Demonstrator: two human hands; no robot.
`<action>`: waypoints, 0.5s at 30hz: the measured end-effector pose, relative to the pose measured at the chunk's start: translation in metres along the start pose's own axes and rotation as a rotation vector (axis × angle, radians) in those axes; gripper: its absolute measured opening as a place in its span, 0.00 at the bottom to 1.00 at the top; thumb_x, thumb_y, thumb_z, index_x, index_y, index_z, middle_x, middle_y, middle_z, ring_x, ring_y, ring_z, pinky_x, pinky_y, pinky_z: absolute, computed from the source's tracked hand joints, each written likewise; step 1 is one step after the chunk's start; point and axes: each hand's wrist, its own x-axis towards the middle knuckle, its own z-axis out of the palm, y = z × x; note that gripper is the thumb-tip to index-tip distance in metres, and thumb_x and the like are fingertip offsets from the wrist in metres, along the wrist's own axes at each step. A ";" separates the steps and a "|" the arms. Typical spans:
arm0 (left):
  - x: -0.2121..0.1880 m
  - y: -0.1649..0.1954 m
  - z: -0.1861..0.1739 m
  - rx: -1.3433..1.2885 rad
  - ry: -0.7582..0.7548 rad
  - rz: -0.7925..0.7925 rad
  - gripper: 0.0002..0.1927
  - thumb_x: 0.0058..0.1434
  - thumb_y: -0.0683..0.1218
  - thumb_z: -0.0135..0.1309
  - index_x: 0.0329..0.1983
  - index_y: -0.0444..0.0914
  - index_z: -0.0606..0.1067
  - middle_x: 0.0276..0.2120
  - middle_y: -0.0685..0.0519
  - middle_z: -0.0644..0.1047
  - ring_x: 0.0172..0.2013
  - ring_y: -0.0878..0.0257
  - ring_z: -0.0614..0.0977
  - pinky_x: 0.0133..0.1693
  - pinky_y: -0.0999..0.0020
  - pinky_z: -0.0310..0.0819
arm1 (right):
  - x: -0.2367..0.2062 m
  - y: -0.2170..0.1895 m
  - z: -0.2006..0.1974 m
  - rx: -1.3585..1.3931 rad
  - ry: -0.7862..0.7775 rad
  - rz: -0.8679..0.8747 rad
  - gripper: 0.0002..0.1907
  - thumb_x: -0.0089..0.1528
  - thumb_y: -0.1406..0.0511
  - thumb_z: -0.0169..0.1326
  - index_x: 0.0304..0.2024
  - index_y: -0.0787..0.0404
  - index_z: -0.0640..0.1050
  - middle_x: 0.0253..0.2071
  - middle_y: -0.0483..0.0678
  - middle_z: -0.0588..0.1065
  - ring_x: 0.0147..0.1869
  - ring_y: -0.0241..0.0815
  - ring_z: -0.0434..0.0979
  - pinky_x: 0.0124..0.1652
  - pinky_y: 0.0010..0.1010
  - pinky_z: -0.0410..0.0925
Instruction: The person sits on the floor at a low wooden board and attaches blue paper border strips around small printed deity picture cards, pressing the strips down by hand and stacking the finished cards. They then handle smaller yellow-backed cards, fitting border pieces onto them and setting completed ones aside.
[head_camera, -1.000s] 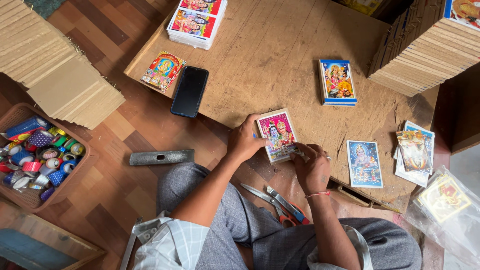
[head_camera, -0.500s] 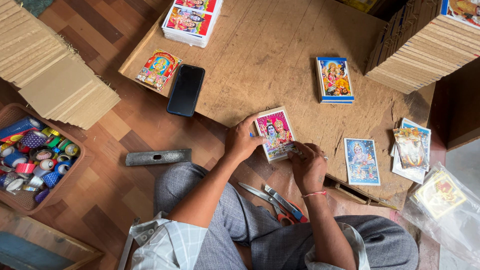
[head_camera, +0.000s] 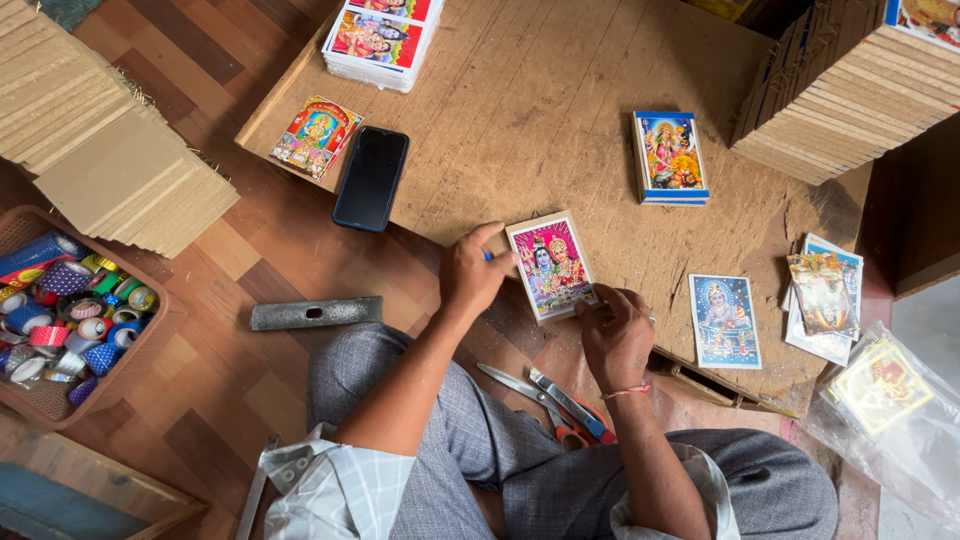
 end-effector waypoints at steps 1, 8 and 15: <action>0.002 -0.001 -0.001 0.007 0.024 -0.037 0.27 0.55 0.50 0.67 0.58 0.41 0.78 0.53 0.47 0.81 0.50 0.55 0.83 0.51 0.61 0.77 | 0.000 0.000 0.000 -0.012 0.015 -0.005 0.20 0.56 0.62 0.67 0.48 0.65 0.82 0.48 0.57 0.79 0.41 0.48 0.84 0.41 0.34 0.75; 0.001 0.003 0.001 0.065 0.031 -0.054 0.26 0.52 0.50 0.68 0.54 0.41 0.79 0.47 0.46 0.82 0.45 0.54 0.84 0.46 0.59 0.77 | 0.026 -0.011 0.015 -0.168 -0.006 0.110 0.36 0.49 0.45 0.70 0.50 0.62 0.83 0.46 0.57 0.79 0.46 0.53 0.82 0.49 0.42 0.72; 0.004 0.007 0.002 0.097 -0.008 -0.071 0.31 0.47 0.51 0.71 0.56 0.42 0.79 0.38 0.45 0.82 0.38 0.53 0.84 0.41 0.57 0.78 | 0.049 -0.016 0.029 -0.194 0.051 0.283 0.25 0.48 0.46 0.68 0.42 0.53 0.87 0.42 0.48 0.81 0.47 0.48 0.81 0.54 0.43 0.63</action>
